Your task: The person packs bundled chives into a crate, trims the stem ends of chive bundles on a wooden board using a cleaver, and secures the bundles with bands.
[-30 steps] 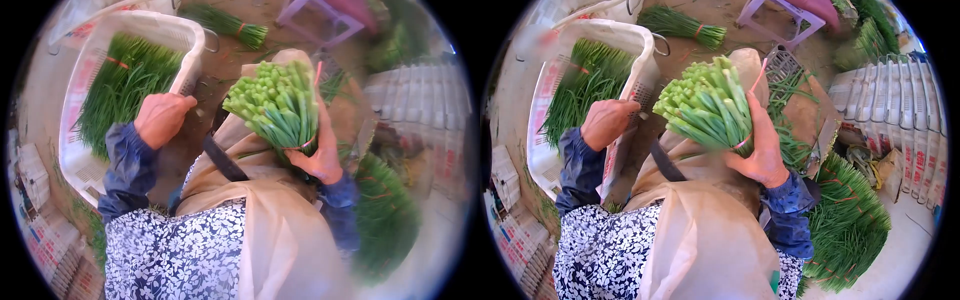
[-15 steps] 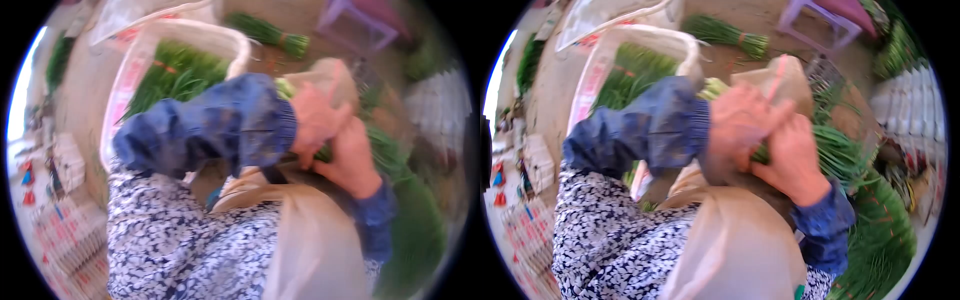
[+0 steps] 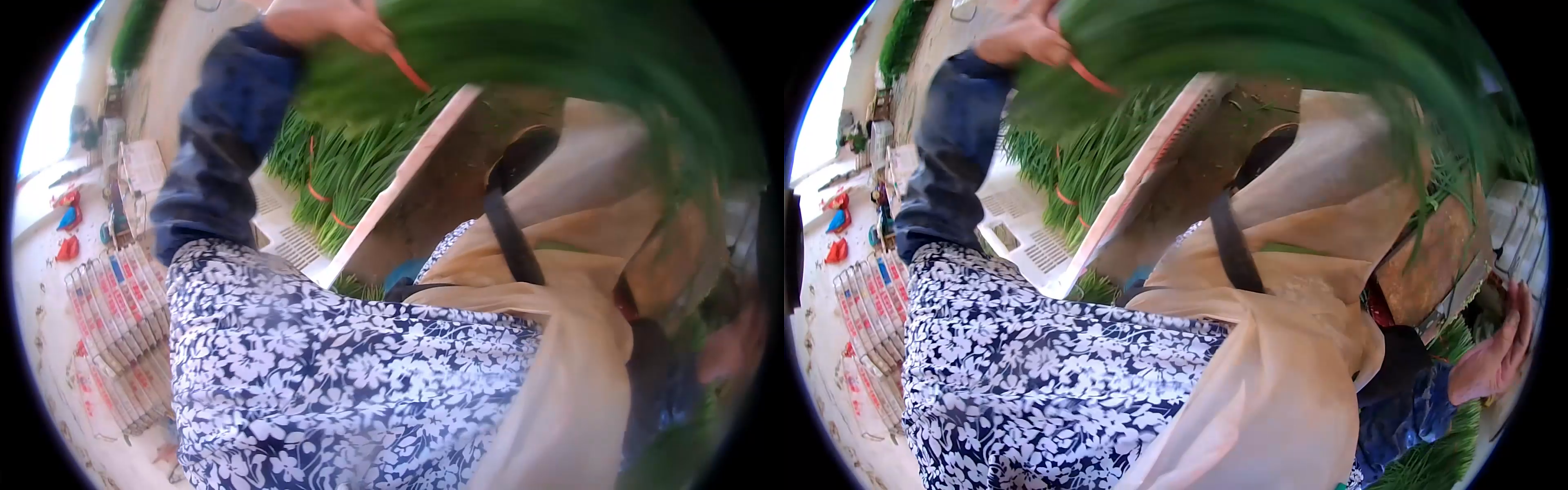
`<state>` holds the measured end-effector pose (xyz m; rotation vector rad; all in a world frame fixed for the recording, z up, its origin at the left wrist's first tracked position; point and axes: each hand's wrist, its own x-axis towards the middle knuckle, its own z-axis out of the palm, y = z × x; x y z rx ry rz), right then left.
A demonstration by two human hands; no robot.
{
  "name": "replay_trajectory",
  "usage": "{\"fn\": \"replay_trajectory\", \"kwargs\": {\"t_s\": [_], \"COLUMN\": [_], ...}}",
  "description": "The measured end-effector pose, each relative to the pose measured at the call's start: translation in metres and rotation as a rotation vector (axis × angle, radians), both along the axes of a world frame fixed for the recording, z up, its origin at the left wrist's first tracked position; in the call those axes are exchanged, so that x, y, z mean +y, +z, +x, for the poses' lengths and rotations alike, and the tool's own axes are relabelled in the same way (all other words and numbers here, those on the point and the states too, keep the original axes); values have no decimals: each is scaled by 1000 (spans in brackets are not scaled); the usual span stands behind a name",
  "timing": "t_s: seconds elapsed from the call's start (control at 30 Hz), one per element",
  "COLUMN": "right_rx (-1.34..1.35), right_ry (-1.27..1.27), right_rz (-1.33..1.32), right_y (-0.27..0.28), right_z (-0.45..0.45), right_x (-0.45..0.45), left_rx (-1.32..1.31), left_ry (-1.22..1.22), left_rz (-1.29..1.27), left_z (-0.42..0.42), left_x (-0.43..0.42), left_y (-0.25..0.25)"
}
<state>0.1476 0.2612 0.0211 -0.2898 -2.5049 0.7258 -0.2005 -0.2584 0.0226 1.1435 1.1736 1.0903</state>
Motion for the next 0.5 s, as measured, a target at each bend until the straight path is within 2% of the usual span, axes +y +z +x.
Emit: {"fn": "replay_trajectory", "kwargs": {"t_s": [0.03,0.1,0.17,0.27,0.3,0.37,0.4,0.47,0.5], "right_rx": [-16,-47,-57,-199,-242,-265,-277,-395,-426], "right_ry": [4,12,8,21,52,82,96,40,2], "right_rz": [-8,-23,-81,16,-44,-96,-121,-213,-178], "right_y": [-4,-13,-22,-48,-55,-65,-71,-67,-66], "right_z": [-6,-18,-28,-33,-35,-42,-45,-57,-63], "right_x": [-7,-21,-42,-32,-30,-36,-39,-54,-55], "left_rx": [-155,190,248,101,78,11,-12,-98,-63], "left_ry": [-235,-472,1054,1180,1186,1265,1265,1341,1363], "left_rz": [165,264,-373,-527,-531,-840,-837,-604,-608], "left_z": [-30,-39,29,75,92,120,131,160,166], "left_x": [-21,-81,-189,-249,-277,-326,-328,-335,-345], "left_y": [-2,-11,-42,-102,-132,-184,-188,-194,-204]}}
